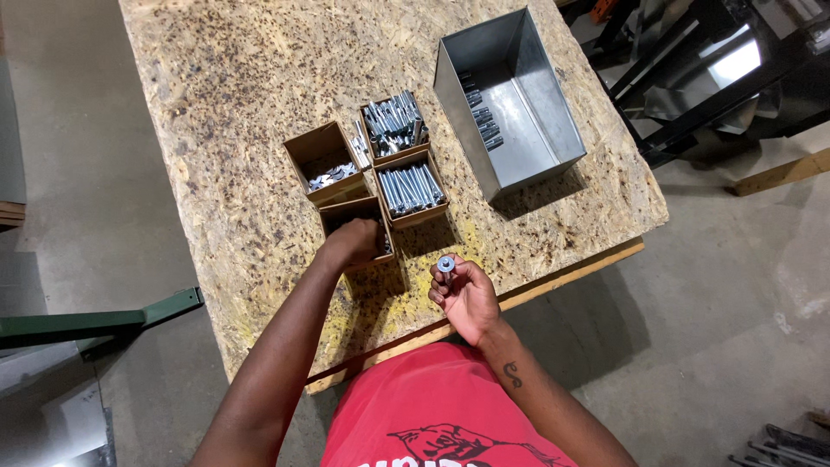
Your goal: The person repeatedly picks a bolt from a cardboard box, then picks a nut from another box and threads it onto the bolt by hand. The assembled bolt-and-nut is placed into a metal bin. This cycle repeats throughout the clip.
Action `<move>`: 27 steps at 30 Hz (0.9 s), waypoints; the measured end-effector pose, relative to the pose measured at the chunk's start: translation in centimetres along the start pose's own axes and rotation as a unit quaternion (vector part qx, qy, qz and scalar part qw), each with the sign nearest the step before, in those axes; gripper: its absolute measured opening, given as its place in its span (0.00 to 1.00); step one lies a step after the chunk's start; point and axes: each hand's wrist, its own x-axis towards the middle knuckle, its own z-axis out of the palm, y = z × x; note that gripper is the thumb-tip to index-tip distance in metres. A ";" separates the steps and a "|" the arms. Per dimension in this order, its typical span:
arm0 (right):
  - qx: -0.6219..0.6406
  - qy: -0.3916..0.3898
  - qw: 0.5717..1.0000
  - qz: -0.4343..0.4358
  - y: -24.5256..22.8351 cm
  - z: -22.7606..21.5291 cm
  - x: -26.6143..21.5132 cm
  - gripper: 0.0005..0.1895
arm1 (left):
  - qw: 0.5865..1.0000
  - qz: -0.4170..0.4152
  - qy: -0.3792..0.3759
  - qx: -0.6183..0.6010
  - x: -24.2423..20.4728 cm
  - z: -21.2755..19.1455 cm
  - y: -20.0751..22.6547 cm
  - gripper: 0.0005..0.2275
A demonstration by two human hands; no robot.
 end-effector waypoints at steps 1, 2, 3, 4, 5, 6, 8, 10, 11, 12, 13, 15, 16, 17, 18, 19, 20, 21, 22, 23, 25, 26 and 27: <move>0.000 -0.001 1.000 0.000 0.0 0.3 0.0 0.10 | 1.000 -0.001 0.001 0.001 -0.2 -0.3 0.0 0.14; 0.001 -0.002 1.000 0.000 0.0 0.4 -0.2 0.10 | 1.000 0.001 -0.015 -0.012 -0.5 -0.5 0.0 0.14; 0.002 -0.002 1.000 0.001 0.0 0.6 -0.3 0.10 | 0.999 0.004 -0.030 -0.025 -0.7 -0.6 0.0 0.14; 0.002 -0.002 1.000 0.000 0.0 0.6 -0.4 0.10 | 0.999 0.004 -0.031 -0.024 -0.6 -0.7 0.0 0.14; 0.002 -0.002 1.000 0.002 0.1 0.7 -0.5 0.09 | 0.999 0.001 -0.026 -0.018 -0.6 -0.8 -0.1 0.13; 0.002 -0.002 1.000 0.004 0.1 0.7 -0.7 0.09 | 1.000 -0.002 -0.022 -0.012 -0.5 -0.9 -0.1 0.12; 0.007 0.001 1.000 0.005 0.2 0.2 -0.7 0.09 | 0.999 -0.002 -0.023 -0.024 -0.4 -0.6 -0.9 0.11; 0.011 0.004 1.000 0.007 0.2 -0.1 -0.9 0.08 | 0.999 -0.002 -0.025 -0.035 -1.2 -1.1 -0.6 0.11; 0.007 0.007 1.000 0.005 0.1 -0.1 -1.1 0.08 | 0.998 0.007 -0.013 -0.059 -1.9 -1.6 0.1 0.12; 0.003 0.007 1.000 0.003 0.0 0.1 -1.1 0.08 | 0.997 0.017 0.000 -0.082 -2.7 -2.4 0.7 0.12; 0.004 0.007 1.000 0.002 0.1 -0.2 -1.0 0.08 | 0.997 0.017 0.001 -0.081 -3.7 -2.8 1.3 0.12; -0.024 0.019 0.999 -0.009 0.2 -0.8 -1.0 0.07 | 0.992 0.025 0.046 -0.115 -5.4 -3.7 2.9 0.14; -0.023 0.019 0.999 -0.012 0.2 -0.7 -1.1 0.07 | 0.992 0.027 0.046 -0.113 -6.6 -3.9 3.7 0.14; -0.049 0.032 0.998 -0.019 0.1 -0.5 -1.1 0.07 | 0.985 0.023 0.107 -0.132 -7.7 -4.1 4.4 0.12; -0.074 0.046 0.996 -0.027 0.0 -0.5 -1.3 0.06 | 0.974 0.019 0.167 -0.152 -8.9 -4.2 5.2 0.10; -0.073 0.047 0.996 -0.030 -0.1 0.1 -1.5 0.06 | 0.974 0.021 0.165 -0.150 -10.6 -4.6 7.4 0.10; -0.093 0.051 0.993 -0.050 -0.2 0.6 -1.8 0.07 | 0.951 0.078 0.200 -0.220 -12.5 -4.8 9.4 0.09; -0.114 0.055 0.989 -0.071 -0.2 1.1 -2.1 0.08 | 0.919 0.134 0.232 -0.289 -14.4 -5.1 11.5 0.08; -0.113 0.056 0.990 -0.070 -0.5 2.1 -2.5 0.08 | 0.920 0.134 0.231 -0.289 -14.9 -4.4 12.5 0.08; -0.130 0.058 0.986 -0.091 -0.8 3.0 -2.9 0.07 | 0.911 0.159 0.217 -0.314 -15.3 -3.8 13.5 0.08; -0.147 0.059 0.981 -0.110 -1.2 4.7 -3.5 0.06 | 0.901 0.183 0.204 -0.337 -16.4 -3.2 15.2 0.08; -0.157 0.063 0.978 -0.124 -1.5 5.2 -3.7 0.05 | 0.899 0.196 0.209 -0.330 -16.9 -3.2 16.0 0.08; -0.166 0.067 0.974 -0.138 -1.8 5.8 -3.9 0.05 | 0.898 0.210 0.214 -0.323 -17.4 -3.2 16.8 0.07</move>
